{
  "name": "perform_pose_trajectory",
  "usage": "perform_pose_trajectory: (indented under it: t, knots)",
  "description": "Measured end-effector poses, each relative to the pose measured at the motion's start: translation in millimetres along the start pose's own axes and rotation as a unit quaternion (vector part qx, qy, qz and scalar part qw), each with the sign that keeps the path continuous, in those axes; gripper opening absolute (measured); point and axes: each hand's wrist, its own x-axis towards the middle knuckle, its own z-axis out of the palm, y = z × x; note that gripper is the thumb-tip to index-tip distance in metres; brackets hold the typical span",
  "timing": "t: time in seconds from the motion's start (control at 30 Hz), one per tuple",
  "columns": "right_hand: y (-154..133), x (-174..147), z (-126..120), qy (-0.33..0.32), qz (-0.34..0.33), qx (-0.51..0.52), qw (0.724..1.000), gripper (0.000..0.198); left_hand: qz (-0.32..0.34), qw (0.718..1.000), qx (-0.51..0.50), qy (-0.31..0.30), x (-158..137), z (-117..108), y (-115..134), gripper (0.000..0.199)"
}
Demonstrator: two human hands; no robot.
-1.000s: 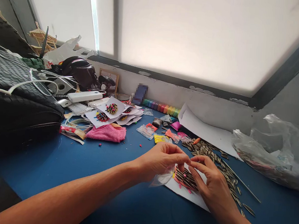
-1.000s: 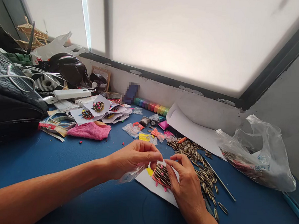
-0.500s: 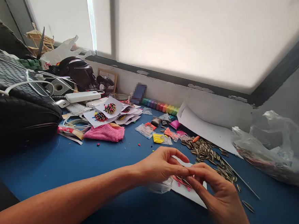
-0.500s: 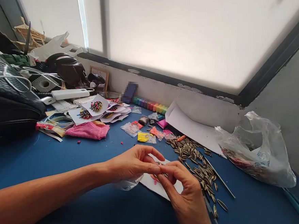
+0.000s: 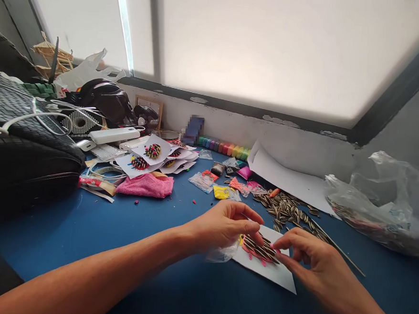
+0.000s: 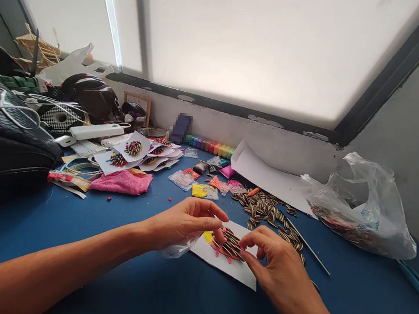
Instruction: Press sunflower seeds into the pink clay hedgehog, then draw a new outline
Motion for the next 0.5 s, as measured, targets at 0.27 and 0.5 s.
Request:
perform_pose_trajectory:
  t: [0.27,0.5]
  knots:
    - [-6.6,0.9,2.8,-0.019,0.002,-0.017,1.0,0.023,0.013,1.0,-0.005,-0.004,0.7,-1.2,0.3,0.03]
    - [-5.8,-0.9,4.4,-0.002,0.003,-0.025,1.0,0.023,0.013,1.0,0.009,-0.001,-0.4,-2.2,1.3,0.031]
